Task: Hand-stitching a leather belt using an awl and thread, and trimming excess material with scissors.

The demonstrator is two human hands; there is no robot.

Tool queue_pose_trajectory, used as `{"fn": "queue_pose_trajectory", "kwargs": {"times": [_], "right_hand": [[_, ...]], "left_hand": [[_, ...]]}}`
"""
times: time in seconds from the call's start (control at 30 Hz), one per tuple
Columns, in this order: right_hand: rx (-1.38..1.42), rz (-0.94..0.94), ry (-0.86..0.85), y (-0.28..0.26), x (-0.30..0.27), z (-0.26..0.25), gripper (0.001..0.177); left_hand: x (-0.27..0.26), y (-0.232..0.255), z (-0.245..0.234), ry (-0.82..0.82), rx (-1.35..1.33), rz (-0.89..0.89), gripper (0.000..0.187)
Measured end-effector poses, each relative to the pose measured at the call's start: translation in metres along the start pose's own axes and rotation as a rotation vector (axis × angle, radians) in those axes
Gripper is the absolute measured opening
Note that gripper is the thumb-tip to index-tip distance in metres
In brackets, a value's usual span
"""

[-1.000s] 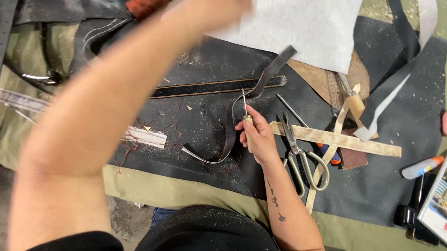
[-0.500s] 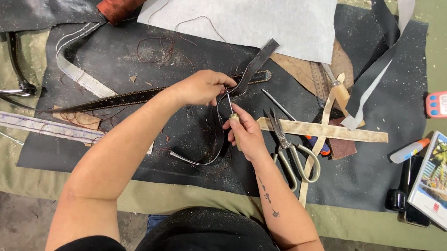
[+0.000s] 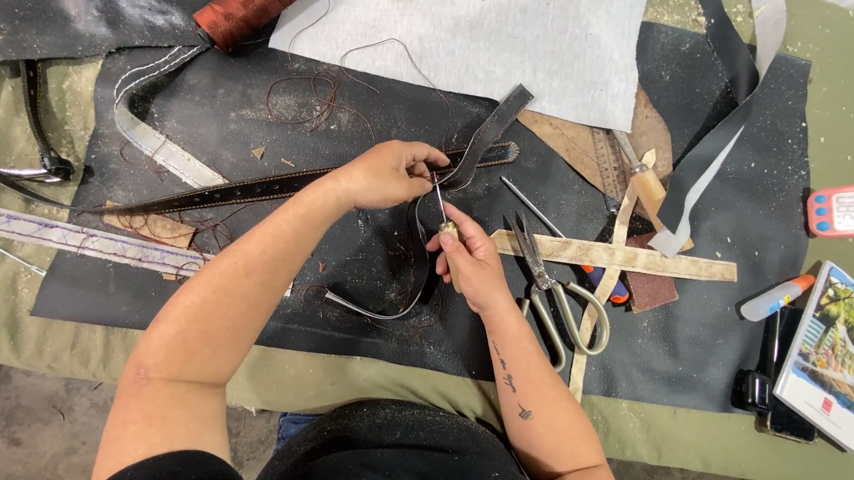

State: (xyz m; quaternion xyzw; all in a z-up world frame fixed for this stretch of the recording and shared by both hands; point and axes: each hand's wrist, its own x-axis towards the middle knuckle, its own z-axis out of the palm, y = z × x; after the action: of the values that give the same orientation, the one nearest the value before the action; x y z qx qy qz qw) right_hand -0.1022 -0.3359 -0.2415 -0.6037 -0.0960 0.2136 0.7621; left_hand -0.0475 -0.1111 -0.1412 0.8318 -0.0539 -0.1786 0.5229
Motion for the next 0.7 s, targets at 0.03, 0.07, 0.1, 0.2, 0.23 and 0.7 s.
{"fn": "queue_pose_trajectory", "kwargs": {"times": [0.03,0.07,0.1,0.2,0.23,0.7], "right_hand": [[0.000,-0.001,-0.001,-0.001,0.000,0.000,0.046],[0.002,-0.003,-0.002,-0.002,0.000,0.001,0.046],[0.005,-0.002,-0.004,-0.002,-0.001,0.001,0.047],[0.004,0.001,-0.009,0.002,0.001,0.000,0.047],[0.005,0.003,-0.010,0.000,0.000,0.000,0.047],[-0.073,0.047,0.031,0.009,0.001,0.004,0.051]], "left_hand": [[0.000,-0.002,0.000,0.001,0.000,0.001,0.045],[0.000,-0.004,0.001,-0.009,0.017,0.004,0.046],[0.000,-0.007,0.001,-0.021,0.033,0.005,0.047],[-0.006,-0.005,0.001,-0.006,0.006,0.013,0.048],[-0.009,-0.003,0.001,-0.005,0.005,0.011,0.048],[-0.016,-0.030,0.064,0.747,0.315,0.361,0.050]]}}
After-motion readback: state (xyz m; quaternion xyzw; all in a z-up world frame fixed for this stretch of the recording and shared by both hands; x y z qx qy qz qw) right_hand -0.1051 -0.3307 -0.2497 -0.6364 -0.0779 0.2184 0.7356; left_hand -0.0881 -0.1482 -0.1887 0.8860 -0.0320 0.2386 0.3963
